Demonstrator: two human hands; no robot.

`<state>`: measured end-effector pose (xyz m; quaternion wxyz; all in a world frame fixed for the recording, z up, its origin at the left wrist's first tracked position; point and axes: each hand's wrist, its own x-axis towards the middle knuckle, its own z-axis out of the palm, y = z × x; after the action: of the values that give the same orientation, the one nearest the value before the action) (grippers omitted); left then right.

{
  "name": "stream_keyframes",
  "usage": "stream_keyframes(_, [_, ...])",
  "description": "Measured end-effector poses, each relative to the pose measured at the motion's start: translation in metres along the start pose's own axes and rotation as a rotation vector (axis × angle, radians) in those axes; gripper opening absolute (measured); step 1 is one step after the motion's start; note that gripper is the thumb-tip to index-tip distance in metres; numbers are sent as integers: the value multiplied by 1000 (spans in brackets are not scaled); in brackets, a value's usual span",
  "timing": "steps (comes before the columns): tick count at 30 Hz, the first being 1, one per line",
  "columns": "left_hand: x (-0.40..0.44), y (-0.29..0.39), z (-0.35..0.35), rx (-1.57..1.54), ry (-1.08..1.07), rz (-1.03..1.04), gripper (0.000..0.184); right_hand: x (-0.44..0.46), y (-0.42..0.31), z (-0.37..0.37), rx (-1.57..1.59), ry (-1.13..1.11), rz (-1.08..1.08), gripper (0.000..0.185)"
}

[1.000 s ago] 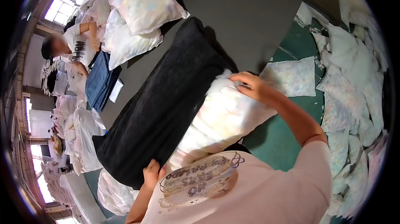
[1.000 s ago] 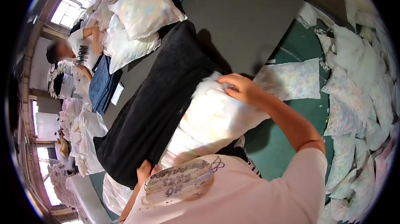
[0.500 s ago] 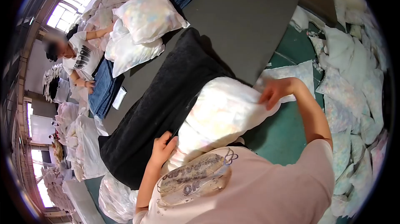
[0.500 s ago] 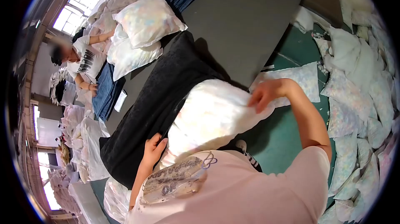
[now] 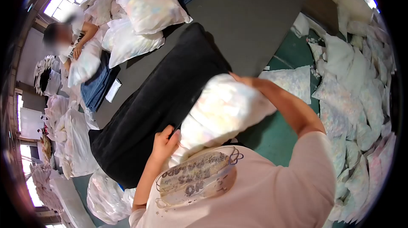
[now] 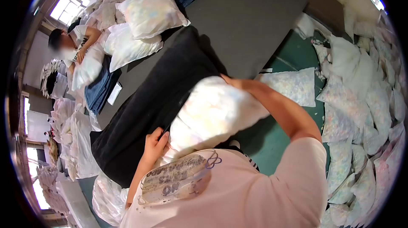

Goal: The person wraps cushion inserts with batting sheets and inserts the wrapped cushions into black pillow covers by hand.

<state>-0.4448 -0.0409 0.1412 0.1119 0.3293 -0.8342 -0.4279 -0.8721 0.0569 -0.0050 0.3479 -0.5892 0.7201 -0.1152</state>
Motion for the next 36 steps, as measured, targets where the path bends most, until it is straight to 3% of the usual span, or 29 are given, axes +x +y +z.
stream_keyframes(1, [-4, -3, 2, 0, 9, -11, 24, -17, 28, 14, -109, -313, -55, 67])
stream_keyframes(4, [-17, 4, 0, -47, 65, -4, 25, -114, -25, 0, 1082, -371, 597, 64])
stream_keyframes(6, [-20, 7, -5, -60, 28, -2, 23, -155, -30, 33, 1196, -126, 113, 91])
stream_keyframes(9, [-10, 23, -8, -60, -157, 25, 23, -158, -77, 47, 884, 59, 107, 96])
stream_keyframes(11, [11, 49, -12, 291, -298, 75, 34, -155, -118, 49, 852, 277, 67, 96])
stream_keyframes(13, [40, 66, -11, 446, -337, 69, 43, -156, -153, 52, 792, 480, -10, 97])
stream_keyframes(16, [85, 82, -20, 125, -163, 114, 33, -160, -186, 56, 643, 710, -159, 96])
stream_keyframes(18, [99, 124, -26, -363, -233, 38, 29, -153, -216, 51, 552, 695, -197, 94])
stream_keyframes(21, [83, 187, -3, -77, -451, 390, 24, -128, -262, 40, 545, 677, -161, 78])
stream_keyframes(22, [70, 191, 15, 143, -421, 640, 24, -119, -265, 36, 579, 678, -155, 76])
stream_keyframes(23, [53, 192, 15, 60, -518, 723, 22, -109, -255, 30, 645, 666, -156, 75])
stream_keyframes(24, [37, 186, 31, 79, -513, 660, 20, -100, -240, 26, 738, 644, -163, 74])
stream_keyframes(25, [24, 165, 40, 131, -535, 745, 17, -90, -220, 21, 829, 611, -172, 72])
stream_keyframes(27, [17, 131, 40, 174, -752, 597, 19, -78, -195, 23, 932, 593, -167, 70])
stream_keyframes(29, [12, 97, 13, 41, -777, 602, 21, -66, -184, 30, 995, 597, -156, 67])
stream_keyframes(31, [-8, 84, -45, 236, -576, 560, 19, -60, -178, 37, 1039, 594, -134, 64])
stream_keyframes(32, [-24, 75, -72, 254, -235, 589, 20, -57, -176, 39, 1052, 584, -124, 63])
stream_keyframes(34, [-65, 56, -121, 578, 169, 391, 32, -51, -172, 42, 1093, 559, -106, 61])
stream_keyframes(36, [-118, 30, -143, 809, 403, 12, 53, -42, -170, 44, 1133, 534, -87, 58])
